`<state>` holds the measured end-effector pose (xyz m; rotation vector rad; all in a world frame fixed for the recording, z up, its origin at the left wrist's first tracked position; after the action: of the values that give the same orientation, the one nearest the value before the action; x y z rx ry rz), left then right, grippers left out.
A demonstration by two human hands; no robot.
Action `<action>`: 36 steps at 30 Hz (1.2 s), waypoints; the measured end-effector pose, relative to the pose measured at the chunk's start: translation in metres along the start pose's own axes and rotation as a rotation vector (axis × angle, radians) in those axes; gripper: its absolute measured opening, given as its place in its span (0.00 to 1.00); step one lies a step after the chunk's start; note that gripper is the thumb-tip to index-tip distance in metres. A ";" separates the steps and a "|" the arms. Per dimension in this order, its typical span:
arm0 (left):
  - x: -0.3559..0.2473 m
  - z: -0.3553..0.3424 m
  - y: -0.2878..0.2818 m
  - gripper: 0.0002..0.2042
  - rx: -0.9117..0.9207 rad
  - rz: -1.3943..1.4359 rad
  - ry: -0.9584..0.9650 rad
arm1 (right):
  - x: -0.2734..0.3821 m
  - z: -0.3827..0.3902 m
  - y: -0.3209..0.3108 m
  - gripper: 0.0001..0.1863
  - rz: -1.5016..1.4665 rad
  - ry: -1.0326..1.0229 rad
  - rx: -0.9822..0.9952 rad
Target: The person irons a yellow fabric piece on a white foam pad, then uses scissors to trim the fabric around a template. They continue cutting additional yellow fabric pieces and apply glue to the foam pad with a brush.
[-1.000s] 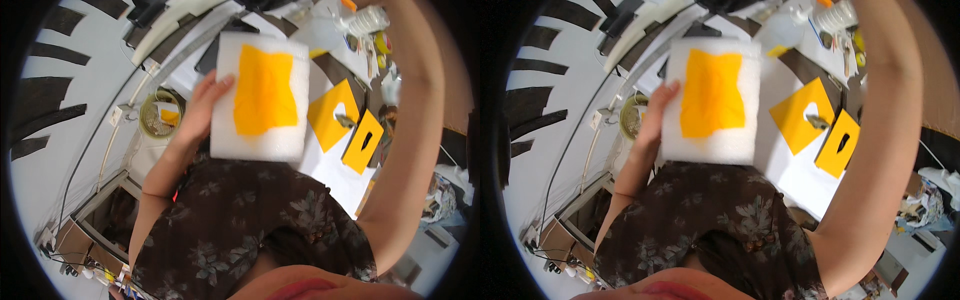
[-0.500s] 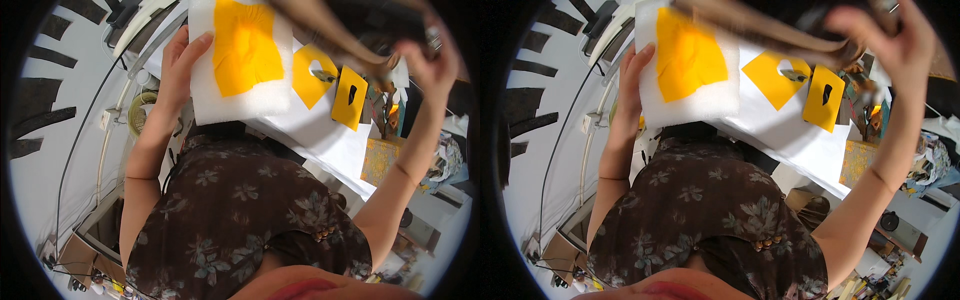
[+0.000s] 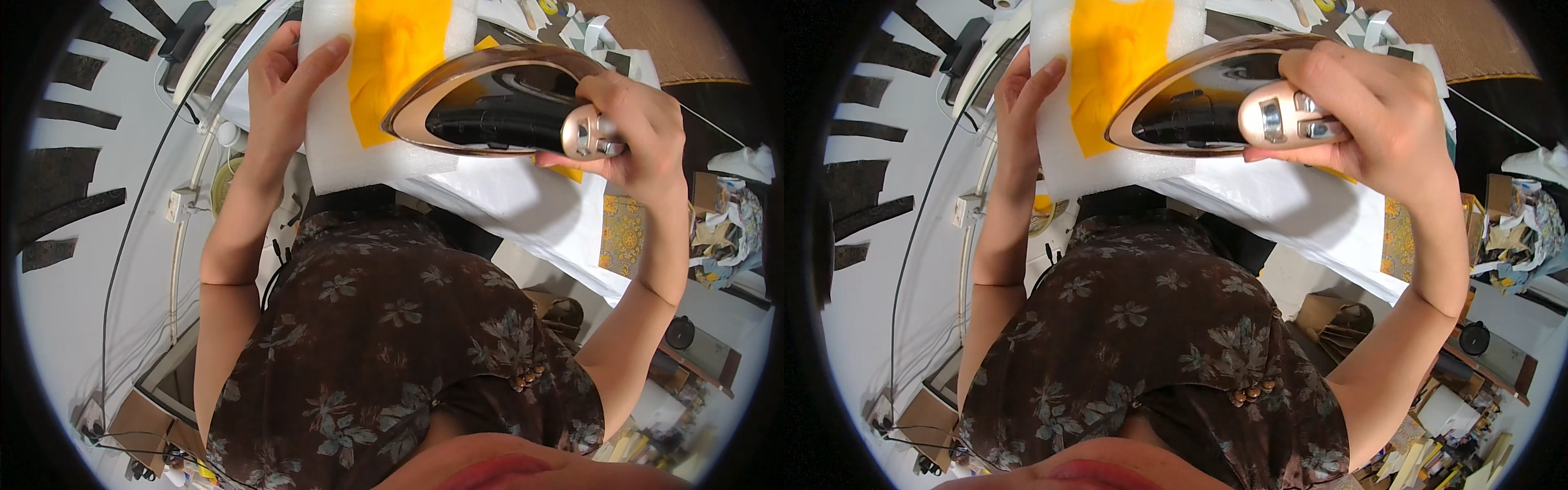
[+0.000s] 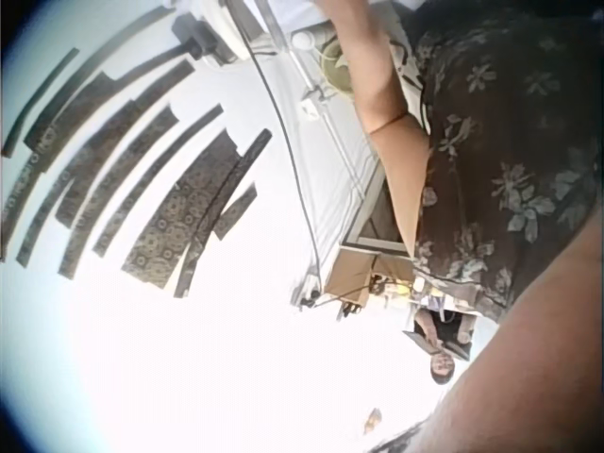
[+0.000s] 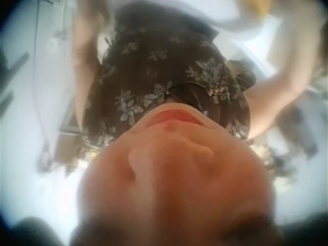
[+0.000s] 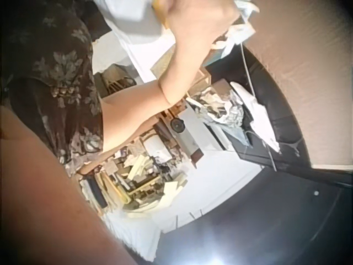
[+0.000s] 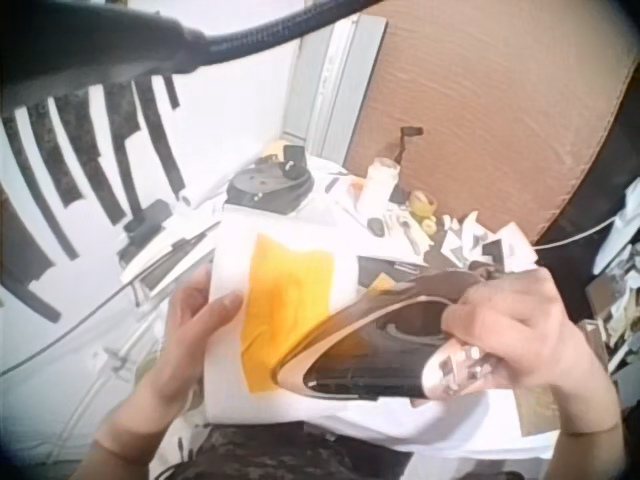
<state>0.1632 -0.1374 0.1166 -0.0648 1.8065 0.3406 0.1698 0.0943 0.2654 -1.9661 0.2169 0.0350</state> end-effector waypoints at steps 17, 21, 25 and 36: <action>-0.018 -0.008 0.005 0.14 -0.192 0.132 0.302 | -0.012 0.009 -0.018 0.31 0.067 0.514 -0.186; -0.009 -0.013 0.004 0.14 -0.211 0.151 0.258 | -0.010 0.013 -0.012 0.32 0.082 0.573 -0.104; -0.002 -0.015 -0.001 0.13 -0.220 0.185 0.196 | -0.008 0.010 -0.012 0.34 0.047 0.519 -0.075; 0.000 -0.014 0.030 0.12 -0.031 0.202 0.102 | -0.035 0.001 -0.051 0.30 0.279 0.407 -0.168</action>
<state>0.1436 -0.1120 0.1254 0.0806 1.9134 0.5169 0.1437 0.1191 0.3157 -2.0807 0.7757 -0.1717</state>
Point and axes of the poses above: each hand's wrist, its own z-axis away from the middle knuckle, its own y-axis out of the palm, x = y × z, the point moved 10 cm from there along -z, towards the middle knuckle, and after that the axes turned 1 degree about z, right-handed, at the moved point
